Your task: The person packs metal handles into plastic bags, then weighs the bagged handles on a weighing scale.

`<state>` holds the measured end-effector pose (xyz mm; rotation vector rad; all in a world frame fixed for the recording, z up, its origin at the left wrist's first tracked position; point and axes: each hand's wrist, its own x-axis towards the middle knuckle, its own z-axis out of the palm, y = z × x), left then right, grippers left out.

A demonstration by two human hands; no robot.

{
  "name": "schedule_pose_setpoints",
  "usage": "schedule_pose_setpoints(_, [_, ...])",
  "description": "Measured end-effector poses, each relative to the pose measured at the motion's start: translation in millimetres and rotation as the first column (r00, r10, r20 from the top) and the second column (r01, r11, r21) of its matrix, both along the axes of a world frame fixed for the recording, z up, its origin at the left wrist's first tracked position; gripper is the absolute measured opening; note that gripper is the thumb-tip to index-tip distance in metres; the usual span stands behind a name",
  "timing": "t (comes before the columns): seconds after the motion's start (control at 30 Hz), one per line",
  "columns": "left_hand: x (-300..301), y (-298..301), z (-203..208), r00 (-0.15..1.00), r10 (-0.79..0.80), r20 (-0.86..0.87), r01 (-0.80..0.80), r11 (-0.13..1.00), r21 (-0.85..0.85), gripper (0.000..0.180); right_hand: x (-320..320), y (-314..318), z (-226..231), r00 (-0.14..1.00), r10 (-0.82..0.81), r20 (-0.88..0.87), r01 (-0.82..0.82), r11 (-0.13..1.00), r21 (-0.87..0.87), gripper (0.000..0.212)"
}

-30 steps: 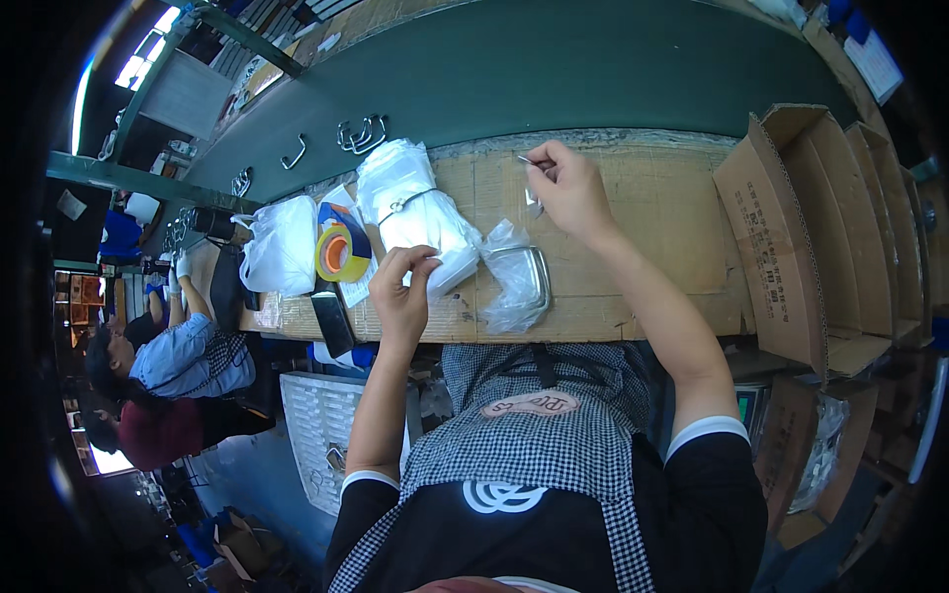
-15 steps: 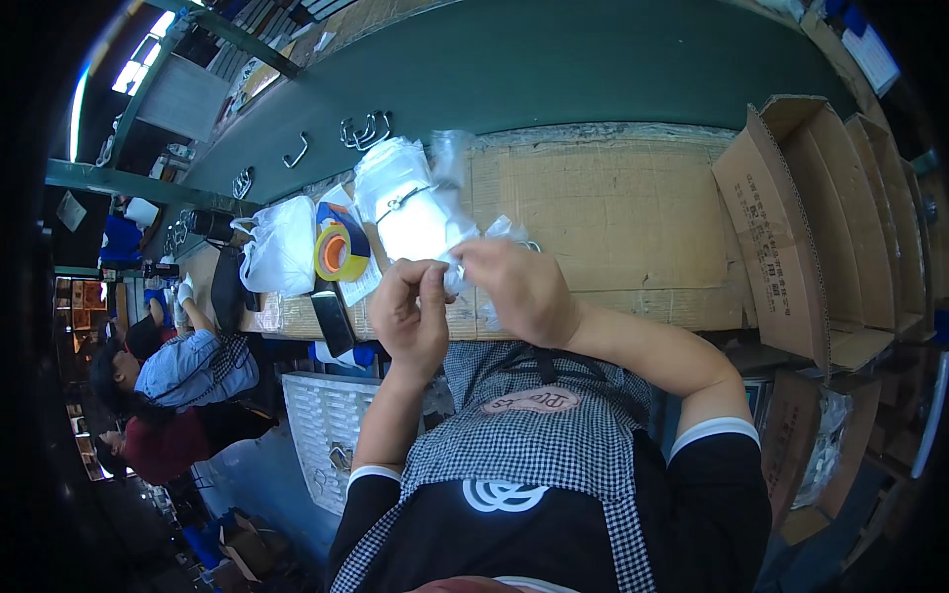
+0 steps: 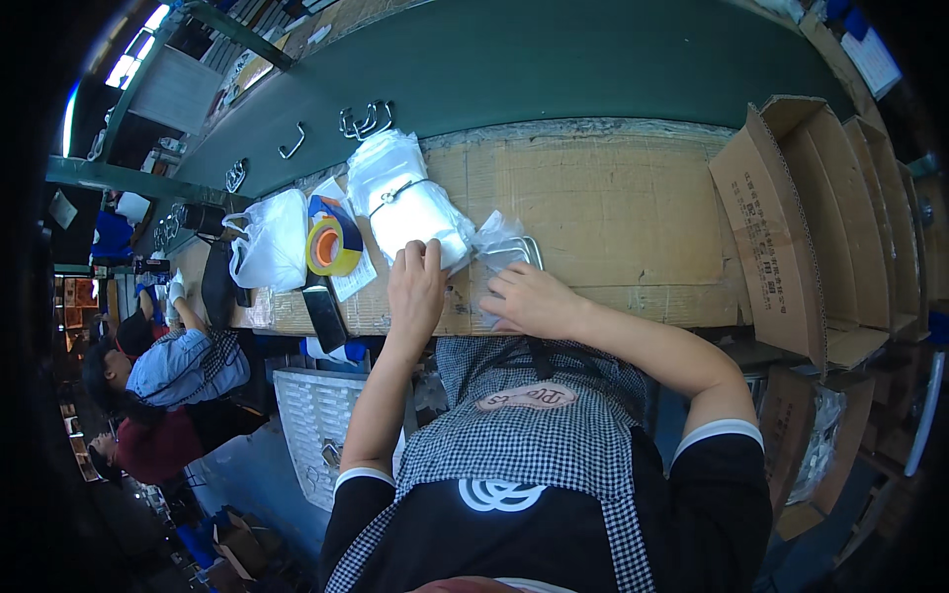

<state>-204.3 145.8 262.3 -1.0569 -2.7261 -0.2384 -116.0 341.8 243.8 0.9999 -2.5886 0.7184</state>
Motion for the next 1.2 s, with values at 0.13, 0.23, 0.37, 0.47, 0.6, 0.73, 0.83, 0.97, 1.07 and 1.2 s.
schedule_pose_setpoints(0.13, [-8.1, -10.5, 1.5, 0.995, -0.052, -0.081, 0.056, 0.997, 0.055, 0.034, -4.8, 7.3, 5.1, 0.980, -0.079, 0.182, 0.044, 0.981, 0.191, 0.031])
schedule_pose_setpoints(0.23, [-8.1, -20.5, 2.5, 0.998, -0.015, -0.062, 0.023, 0.989, 0.145, 0.033, -23.0, 17.3, 39.5, 0.926, -0.031, 0.375, 0.002, 0.997, 0.079, 0.035])
schedule_pose_setpoints(0.37, [-5.5, -30.9, -19.6, 1.000, -0.018, 0.001, 0.016, 0.926, 0.377, 0.017, -82.9, 10.6, 68.4, 0.919, -0.018, 0.393, 0.104, 0.974, -0.200, 0.039])
schedule_pose_setpoints(0.47, [-2.3, -25.7, -46.6, 0.999, -0.016, -0.041, 0.037, 0.821, 0.570, 0.014, -157.8, -0.9, 58.3, 0.962, -0.087, 0.261, 0.169, 0.934, -0.313, 0.033])
schedule_pose_setpoints(0.6, [-2.8, -22.6, -51.1, 0.996, -0.034, -0.085, 0.078, 0.801, 0.593, 0.016, -262.2, -36.9, 38.6, 0.905, -0.266, 0.332, 0.370, 0.878, -0.304, 0.030])
schedule_pose_setpoints(0.73, [-10.7, -21.9, -62.3, 0.994, -0.036, -0.105, 0.089, 0.829, 0.552, 0.018, -355.7, -78.2, 0.5, 0.857, -0.407, 0.318, 0.455, 0.886, -0.093, 0.034])
schedule_pose_setpoints(0.83, [-13.6, -15.9, -60.2, 0.996, -0.054, -0.077, 0.088, 0.823, 0.561, 0.018, -377.1, -91.5, -6.9, 0.772, -0.485, 0.410, 0.535, 0.845, -0.010, 0.043])
schedule_pose_setpoints(0.97, [-10.2, -20.0, -54.9, 0.997, -0.040, -0.072, 0.075, 0.809, 0.583, 0.017, -377.1, -98.1, -5.5, 0.759, -0.555, 0.340, 0.512, 0.832, 0.216, 0.042])
schedule_pose_setpoints(1.07, [-10.2, -20.0, -54.3, 0.997, -0.035, -0.069, 0.069, 0.800, 0.596, 0.016, -369.1, -81.4, -2.8, 0.733, -0.559, 0.388, 0.547, 0.823, 0.151, 0.041])
schedule_pose_setpoints(1.2, [-7.5, -20.5, -52.3, 0.997, -0.032, -0.076, 0.071, 0.799, 0.597, 0.015, -339.4, -20.6, 0.1, 0.726, -0.551, 0.411, 0.542, 0.827, 0.151, 0.037])
